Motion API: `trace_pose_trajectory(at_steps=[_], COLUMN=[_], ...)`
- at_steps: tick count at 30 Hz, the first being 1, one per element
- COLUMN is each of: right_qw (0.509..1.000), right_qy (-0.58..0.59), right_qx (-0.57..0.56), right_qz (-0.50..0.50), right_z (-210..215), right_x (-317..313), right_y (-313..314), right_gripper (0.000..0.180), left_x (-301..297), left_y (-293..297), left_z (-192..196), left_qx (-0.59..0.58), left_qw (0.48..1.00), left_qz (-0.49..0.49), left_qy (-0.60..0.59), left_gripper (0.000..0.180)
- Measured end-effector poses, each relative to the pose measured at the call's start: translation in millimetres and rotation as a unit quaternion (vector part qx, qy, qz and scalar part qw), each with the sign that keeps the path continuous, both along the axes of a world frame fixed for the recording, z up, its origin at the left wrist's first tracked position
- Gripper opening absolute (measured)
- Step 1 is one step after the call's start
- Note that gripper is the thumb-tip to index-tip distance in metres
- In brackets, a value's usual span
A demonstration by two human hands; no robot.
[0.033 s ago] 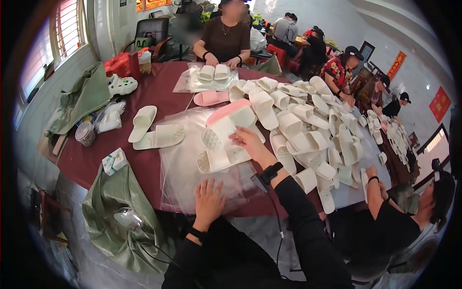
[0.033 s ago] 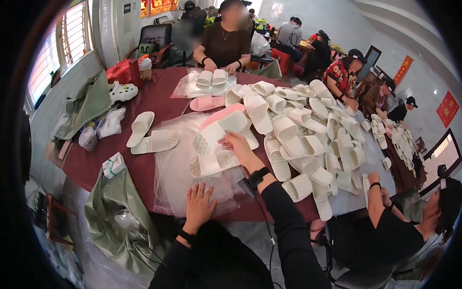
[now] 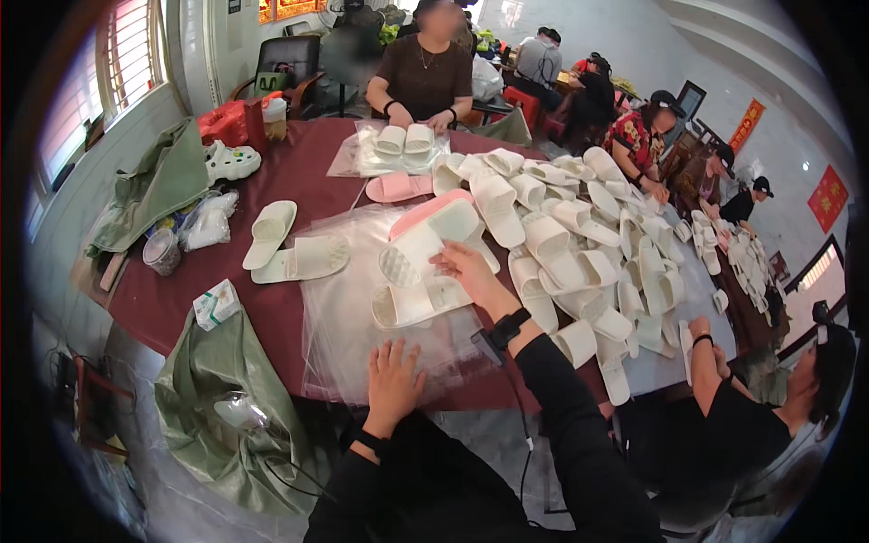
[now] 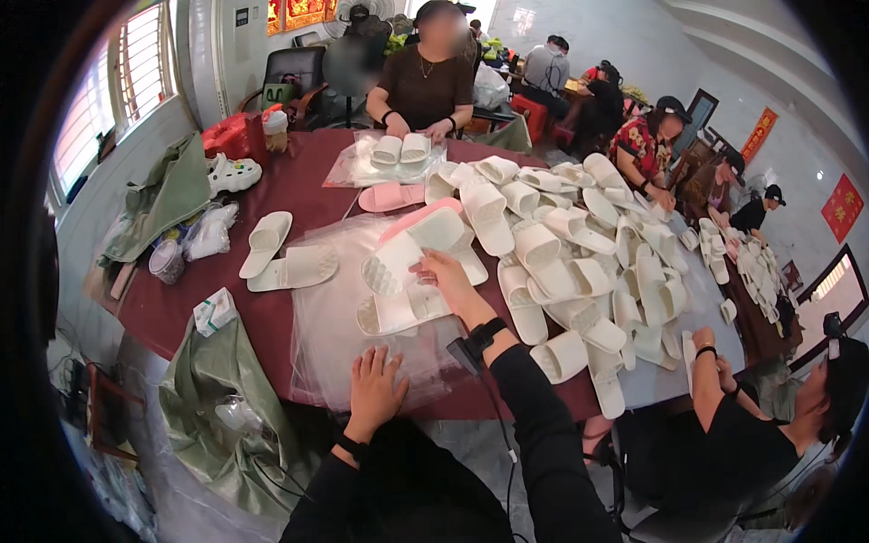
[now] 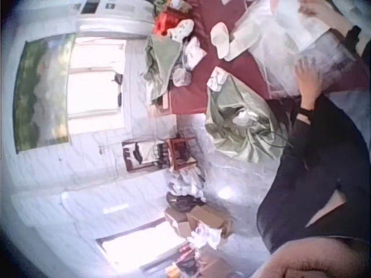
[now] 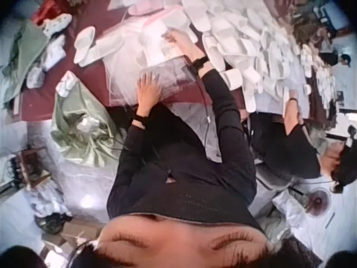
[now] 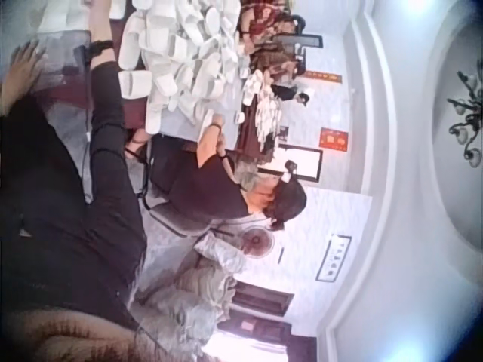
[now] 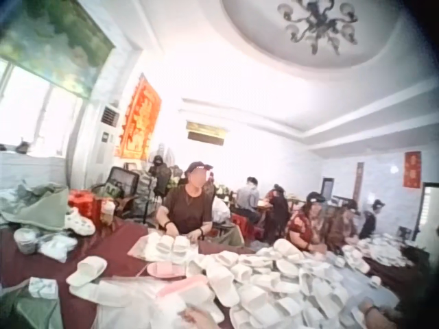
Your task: Packing finished slippers into plastic bags at a manufacturing workstation.
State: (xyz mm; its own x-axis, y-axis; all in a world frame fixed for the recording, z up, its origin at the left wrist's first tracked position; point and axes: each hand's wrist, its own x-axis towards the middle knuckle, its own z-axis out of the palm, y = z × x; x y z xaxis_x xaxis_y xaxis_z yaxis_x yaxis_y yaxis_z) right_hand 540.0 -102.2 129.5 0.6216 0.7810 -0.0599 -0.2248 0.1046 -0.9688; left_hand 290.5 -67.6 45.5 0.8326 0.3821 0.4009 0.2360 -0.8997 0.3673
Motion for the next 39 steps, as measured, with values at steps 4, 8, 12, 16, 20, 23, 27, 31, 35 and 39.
trace_pose_trajectory(at_steps=[4,8,12,16,20,23,27,31,35,39], right_qw=[0.999,0.958,0.871,0.892,0.888,0.893,0.955,0.884,0.912,0.983], right_qy=[-0.030,-0.220,-0.420,-0.363,-0.393,-0.382,-0.286,-0.456,-0.404,-0.100], right_qx=[0.011,-0.125,-0.219,-0.242,-0.220,-0.236,-0.062,-0.053,-0.069,-0.119], right_qz=[-0.013,-0.134,-0.132,-0.120,-0.087,-0.021,-0.042,-0.084,-0.019,-0.097], right_z=[-7,0,12,-9,-29,-30,-25,-26,-46,-68], right_x=[-10,-32,-82,-98,-90,-88,-96,-115,-141,-152], right_y=[6,-3,-35,-68,-77,-72,-70,-86,-107,-119], right_gripper=[0.024,0.027,0.034,0.033,0.026,0.020,0.014,0.011,0.014,0.021], left_x=[3,3,-3,2,5,2,2,1,0,4], left_y=[-5,-6,1,-1,-2,-2,-2,-1,0,-4], left_z=[-3,-11,-8,-3,-3,-6,-5,-9,-14,-9], left_qx=[-0.001,-0.005,0.000,-0.011,-0.003,-0.011,-0.017,0.008,-0.004,0.004], left_qw=[1.000,1.000,1.000,0.999,1.000,1.000,0.999,0.999,1.000,1.000], left_qz=[-0.006,-0.007,-0.003,-0.013,-0.010,-0.014,-0.016,-0.009,-0.013,-0.014], left_qy=[0.001,-0.012,-0.021,-0.031,-0.027,-0.008,-0.025,-0.034,-0.025,-0.014], left_gripper=[0.046,0.046,0.044,0.042,0.040,0.040,0.042,0.045,0.044,0.045])
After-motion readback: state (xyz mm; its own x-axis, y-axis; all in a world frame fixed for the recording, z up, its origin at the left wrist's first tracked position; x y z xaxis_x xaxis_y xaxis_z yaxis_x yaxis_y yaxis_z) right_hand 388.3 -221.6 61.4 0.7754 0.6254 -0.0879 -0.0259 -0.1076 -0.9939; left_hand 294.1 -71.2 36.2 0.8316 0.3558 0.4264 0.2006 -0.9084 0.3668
